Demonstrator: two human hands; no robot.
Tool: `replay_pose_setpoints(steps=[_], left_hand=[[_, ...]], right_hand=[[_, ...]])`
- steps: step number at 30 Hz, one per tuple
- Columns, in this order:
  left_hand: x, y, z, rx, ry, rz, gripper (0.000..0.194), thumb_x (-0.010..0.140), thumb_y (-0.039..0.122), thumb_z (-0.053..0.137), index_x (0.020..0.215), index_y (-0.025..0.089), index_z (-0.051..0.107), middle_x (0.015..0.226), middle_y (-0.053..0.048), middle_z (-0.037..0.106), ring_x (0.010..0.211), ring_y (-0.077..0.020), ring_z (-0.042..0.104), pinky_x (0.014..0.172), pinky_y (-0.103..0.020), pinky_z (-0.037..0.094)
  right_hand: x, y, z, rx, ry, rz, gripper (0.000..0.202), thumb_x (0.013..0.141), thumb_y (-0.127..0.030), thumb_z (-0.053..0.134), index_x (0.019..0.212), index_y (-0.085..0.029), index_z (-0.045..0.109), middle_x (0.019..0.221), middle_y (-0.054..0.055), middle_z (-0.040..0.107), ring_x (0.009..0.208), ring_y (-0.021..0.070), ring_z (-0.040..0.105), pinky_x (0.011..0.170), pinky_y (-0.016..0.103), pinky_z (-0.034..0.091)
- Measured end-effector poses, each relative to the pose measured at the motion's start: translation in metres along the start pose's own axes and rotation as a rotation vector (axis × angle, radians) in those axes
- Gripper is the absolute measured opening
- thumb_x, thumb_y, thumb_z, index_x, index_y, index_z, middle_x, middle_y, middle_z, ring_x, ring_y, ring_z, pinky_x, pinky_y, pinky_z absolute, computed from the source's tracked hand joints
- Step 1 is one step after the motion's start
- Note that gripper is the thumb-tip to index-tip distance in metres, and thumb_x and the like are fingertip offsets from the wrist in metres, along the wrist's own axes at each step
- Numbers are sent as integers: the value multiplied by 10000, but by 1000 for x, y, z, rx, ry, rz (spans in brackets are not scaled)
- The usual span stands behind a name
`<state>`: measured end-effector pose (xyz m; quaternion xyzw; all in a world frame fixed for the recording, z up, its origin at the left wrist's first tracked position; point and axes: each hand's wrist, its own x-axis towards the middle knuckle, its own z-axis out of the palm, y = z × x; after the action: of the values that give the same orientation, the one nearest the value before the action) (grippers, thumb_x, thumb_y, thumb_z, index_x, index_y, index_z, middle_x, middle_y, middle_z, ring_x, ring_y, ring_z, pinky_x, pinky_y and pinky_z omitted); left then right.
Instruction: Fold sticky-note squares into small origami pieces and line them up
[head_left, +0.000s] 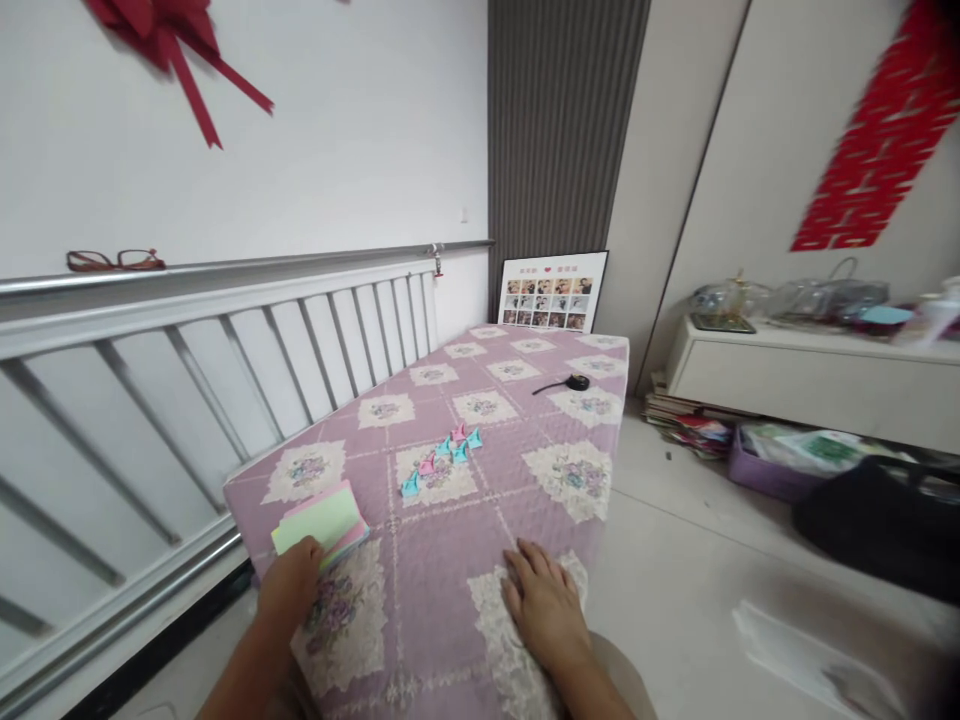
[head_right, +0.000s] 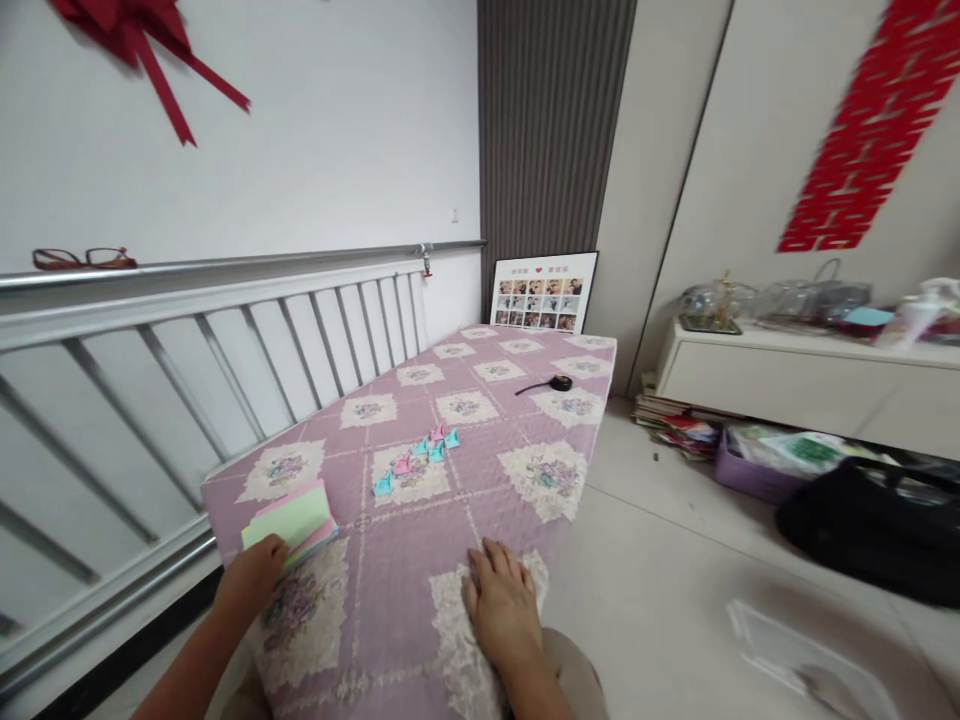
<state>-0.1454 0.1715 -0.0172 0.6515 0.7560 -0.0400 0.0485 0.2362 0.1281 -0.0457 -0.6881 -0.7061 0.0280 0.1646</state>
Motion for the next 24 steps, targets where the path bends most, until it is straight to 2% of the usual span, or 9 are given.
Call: replay_pose_setpoints(steps=[5,9,11,13,16,18,21,24], left_hand=[[9,-4,-5,-53,75,-92,227,925,330,390,822,176,521,821,-53,641,783,-205,598,617,-279,330],[10,-5,-7,-108,106,-103,343,966,366,341,767,174,544,750,-24,623,746,-165,593,649,-272,378],[9,-6,-9,-130,122,-96,349,976,369,358,803,156,574,788,-24,623,776,-156,595,714,-292,429],[8,-7,-12,-150,135,-95,287,946,388,457,889,143,595,867,-25,621,796,-154,596,750,-331,473],[3,-7,-20,-179,166,-114,210,929,315,496,900,131,591,831,-21,610,746,-150,586,720,-329,480],[-7,-3,-27,-200,210,-121,190,933,204,419,854,131,576,779,-29,599,739,-158,573,703,-306,442],[-37,17,-25,-232,279,-69,197,914,152,366,885,154,561,885,-55,603,830,-172,559,735,-294,401],[-80,56,3,-252,265,75,212,909,168,385,836,193,582,871,-37,608,847,-170,550,782,-282,383]], right_hand=[[-1,-1,-1,-5,-1,-8,405,877,-341,396,1233,-249,568,1376,65,492,1288,266,386,1023,460,291],[2,0,0,-18,7,-18,406,872,-350,400,1225,-251,575,1372,59,496,1285,259,389,1023,454,297],[3,1,2,-21,17,-22,406,873,-361,399,1220,-253,578,1368,59,499,1280,259,395,1022,457,298],[3,2,4,-25,28,-24,409,872,-368,397,1220,-251,578,1362,60,505,1274,260,402,1021,459,298],[3,3,7,-29,36,-30,415,870,-381,394,1218,-250,579,1354,56,512,1271,258,405,1020,456,299],[4,5,9,-27,40,-34,418,869,-392,390,1212,-252,582,1354,51,511,1273,255,404,1017,452,304],[6,8,13,-13,52,-40,420,864,-404,391,1199,-247,590,1349,54,516,1271,255,406,1010,450,314],[8,10,14,3,66,-46,423,859,-406,395,1193,-238,592,1333,62,530,1259,259,420,1004,450,325]])
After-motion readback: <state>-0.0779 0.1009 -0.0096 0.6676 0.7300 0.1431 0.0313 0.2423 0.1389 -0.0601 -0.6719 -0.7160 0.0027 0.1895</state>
